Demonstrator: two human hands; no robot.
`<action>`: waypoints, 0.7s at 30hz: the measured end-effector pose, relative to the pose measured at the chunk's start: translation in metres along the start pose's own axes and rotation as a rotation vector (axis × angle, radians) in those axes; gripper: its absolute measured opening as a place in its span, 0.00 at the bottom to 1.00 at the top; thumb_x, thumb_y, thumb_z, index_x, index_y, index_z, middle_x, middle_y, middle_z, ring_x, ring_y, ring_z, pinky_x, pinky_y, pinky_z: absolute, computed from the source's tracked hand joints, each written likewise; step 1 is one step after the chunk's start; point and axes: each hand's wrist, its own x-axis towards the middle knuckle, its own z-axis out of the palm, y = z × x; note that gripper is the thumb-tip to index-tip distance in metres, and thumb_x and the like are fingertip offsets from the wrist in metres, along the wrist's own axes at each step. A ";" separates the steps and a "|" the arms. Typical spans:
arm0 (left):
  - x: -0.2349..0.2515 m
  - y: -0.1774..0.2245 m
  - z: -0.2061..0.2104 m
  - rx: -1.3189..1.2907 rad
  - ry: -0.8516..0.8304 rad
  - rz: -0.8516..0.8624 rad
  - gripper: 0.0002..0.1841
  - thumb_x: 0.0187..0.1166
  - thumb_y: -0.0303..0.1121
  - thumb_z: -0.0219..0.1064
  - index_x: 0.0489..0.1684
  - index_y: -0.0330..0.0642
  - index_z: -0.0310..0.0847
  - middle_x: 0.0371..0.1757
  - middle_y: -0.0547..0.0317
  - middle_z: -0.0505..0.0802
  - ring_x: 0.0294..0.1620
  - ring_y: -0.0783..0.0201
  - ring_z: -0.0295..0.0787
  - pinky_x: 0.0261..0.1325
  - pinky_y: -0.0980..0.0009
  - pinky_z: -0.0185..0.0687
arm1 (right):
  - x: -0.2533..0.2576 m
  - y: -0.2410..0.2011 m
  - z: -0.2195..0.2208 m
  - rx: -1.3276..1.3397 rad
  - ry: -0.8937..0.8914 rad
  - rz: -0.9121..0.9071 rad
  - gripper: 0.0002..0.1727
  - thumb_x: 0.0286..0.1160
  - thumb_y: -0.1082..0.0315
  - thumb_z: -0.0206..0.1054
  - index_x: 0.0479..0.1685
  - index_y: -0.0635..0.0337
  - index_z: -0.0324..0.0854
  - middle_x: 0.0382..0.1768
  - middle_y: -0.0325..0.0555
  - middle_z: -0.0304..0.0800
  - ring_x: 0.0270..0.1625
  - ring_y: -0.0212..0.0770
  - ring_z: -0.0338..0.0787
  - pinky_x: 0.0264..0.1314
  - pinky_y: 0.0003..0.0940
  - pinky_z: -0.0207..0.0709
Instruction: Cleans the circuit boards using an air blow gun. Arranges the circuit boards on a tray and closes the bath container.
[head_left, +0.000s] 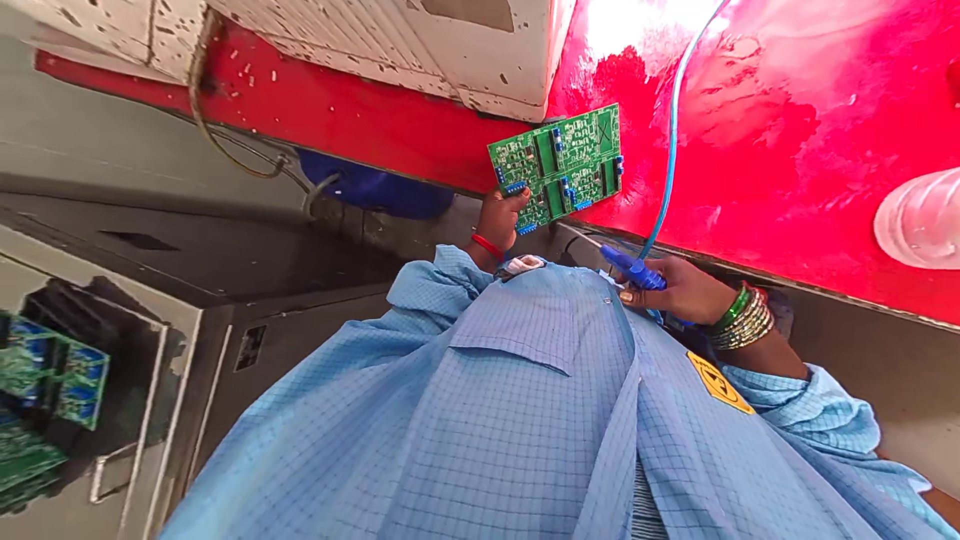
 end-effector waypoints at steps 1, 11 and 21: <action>0.000 0.002 0.001 0.001 -0.001 -0.006 0.16 0.84 0.19 0.59 0.67 0.29 0.70 0.55 0.50 0.87 0.52 0.67 0.88 0.60 0.68 0.86 | 0.002 -0.003 -0.001 -0.027 -0.030 -0.004 0.19 0.70 0.52 0.74 0.53 0.55 0.87 0.35 0.36 0.88 0.35 0.27 0.84 0.42 0.32 0.79; -0.001 0.001 0.000 -0.044 0.005 -0.060 0.16 0.85 0.18 0.58 0.68 0.30 0.70 0.54 0.49 0.87 0.51 0.65 0.89 0.58 0.66 0.88 | 0.015 -0.028 -0.015 0.027 0.249 -0.193 0.17 0.71 0.56 0.72 0.52 0.57 0.87 0.31 0.34 0.88 0.28 0.25 0.82 0.33 0.28 0.77; -0.003 0.000 0.001 -0.059 0.055 -0.096 0.18 0.85 0.19 0.58 0.72 0.29 0.66 0.58 0.47 0.85 0.53 0.64 0.87 0.60 0.67 0.86 | 0.006 -0.022 -0.014 0.014 0.064 -0.175 0.25 0.65 0.47 0.73 0.55 0.55 0.87 0.33 0.29 0.88 0.32 0.20 0.83 0.37 0.24 0.80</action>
